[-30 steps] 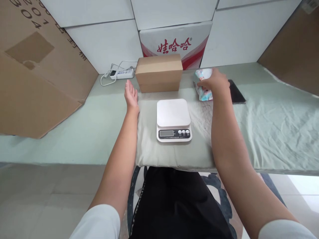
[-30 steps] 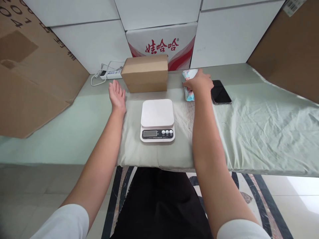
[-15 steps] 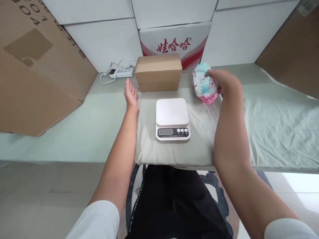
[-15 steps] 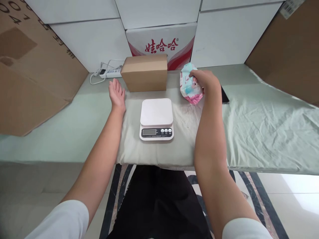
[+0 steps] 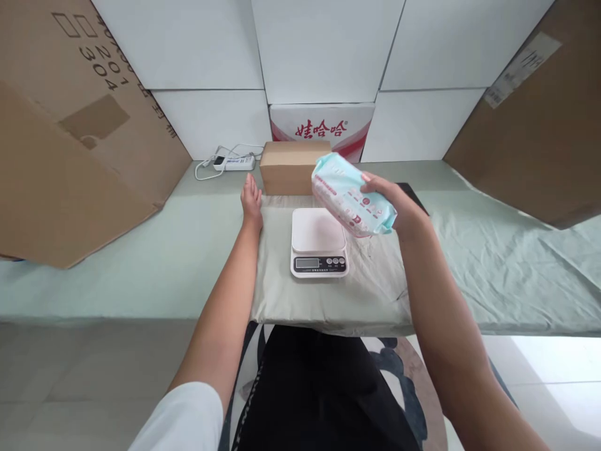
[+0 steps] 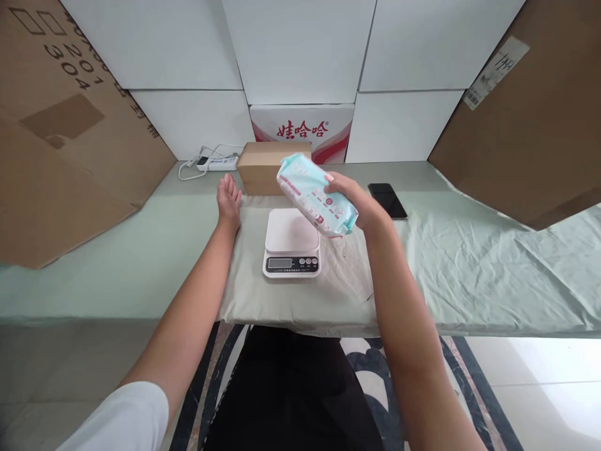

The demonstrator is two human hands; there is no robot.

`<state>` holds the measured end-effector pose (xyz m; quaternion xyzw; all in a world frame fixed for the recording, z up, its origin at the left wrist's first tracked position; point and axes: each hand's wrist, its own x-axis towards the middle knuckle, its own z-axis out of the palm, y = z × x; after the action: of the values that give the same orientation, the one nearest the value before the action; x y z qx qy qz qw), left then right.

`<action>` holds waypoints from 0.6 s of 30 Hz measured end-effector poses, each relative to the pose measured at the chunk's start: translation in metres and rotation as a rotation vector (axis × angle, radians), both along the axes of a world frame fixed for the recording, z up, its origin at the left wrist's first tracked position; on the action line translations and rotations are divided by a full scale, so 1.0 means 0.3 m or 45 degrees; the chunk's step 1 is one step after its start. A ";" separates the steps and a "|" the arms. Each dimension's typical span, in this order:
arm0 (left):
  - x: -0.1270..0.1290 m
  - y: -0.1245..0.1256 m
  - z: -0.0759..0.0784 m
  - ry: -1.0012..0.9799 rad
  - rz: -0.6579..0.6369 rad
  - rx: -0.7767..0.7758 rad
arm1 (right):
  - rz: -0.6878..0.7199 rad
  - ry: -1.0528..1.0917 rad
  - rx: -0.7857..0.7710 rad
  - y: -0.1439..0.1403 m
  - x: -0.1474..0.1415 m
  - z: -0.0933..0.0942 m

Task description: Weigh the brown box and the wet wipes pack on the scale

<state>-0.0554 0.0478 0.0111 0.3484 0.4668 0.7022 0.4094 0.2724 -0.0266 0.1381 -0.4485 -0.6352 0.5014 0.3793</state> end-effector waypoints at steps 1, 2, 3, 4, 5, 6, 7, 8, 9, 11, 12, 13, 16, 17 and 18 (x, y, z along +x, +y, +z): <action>-0.001 -0.002 -0.002 0.012 -0.002 0.009 | 0.036 -0.063 -0.014 -0.011 -0.011 -0.001; -0.002 -0.003 -0.005 0.025 -0.009 0.018 | 0.067 -0.141 -0.003 -0.018 -0.021 -0.003; -0.003 -0.004 -0.007 0.036 -0.016 0.025 | 0.086 -0.230 0.041 -0.023 -0.031 -0.006; -0.003 -0.005 -0.007 0.043 -0.024 0.029 | 0.106 -0.336 0.130 -0.025 -0.040 -0.009; -0.003 -0.005 -0.007 0.043 -0.030 0.028 | 0.134 -0.447 0.238 -0.026 -0.049 -0.013; -0.002 -0.006 -0.006 0.037 -0.032 0.020 | 0.172 -0.553 0.347 -0.028 -0.057 -0.018; 0.000 -0.007 -0.003 0.028 -0.033 0.011 | 0.221 -0.645 0.445 -0.029 -0.066 -0.023; 0.002 -0.009 0.000 0.017 -0.031 0.001 | 0.278 -0.719 0.525 -0.031 -0.074 -0.028; 0.004 -0.011 0.003 0.008 -0.028 -0.005 | 0.341 -0.775 0.585 -0.033 -0.082 -0.033; 0.009 -0.015 0.010 -0.002 -0.026 -0.003 | 0.430 -0.832 0.660 -0.036 -0.097 -0.045; 0.012 -0.018 0.012 -0.005 -0.026 0.001 | 0.457 -0.838 0.689 -0.038 -0.104 -0.051; 0.014 -0.020 0.013 -0.007 -0.024 0.006 | 0.476 -0.837 0.722 -0.038 -0.110 -0.058; 0.016 -0.024 0.011 0.006 -0.020 0.028 | 0.503 -0.835 0.831 -0.039 -0.123 -0.075; 0.016 -0.024 0.008 0.017 -0.019 0.034 | 0.506 -0.839 0.856 -0.040 -0.126 -0.079; 0.015 -0.023 0.005 0.028 -0.017 0.038 | 0.505 -0.846 0.874 -0.041 -0.128 -0.082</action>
<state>-0.0510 0.0409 0.0127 0.3654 0.4585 0.7023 0.4038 0.2341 -0.0389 0.1135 -0.3044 -0.9221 0.1569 0.1800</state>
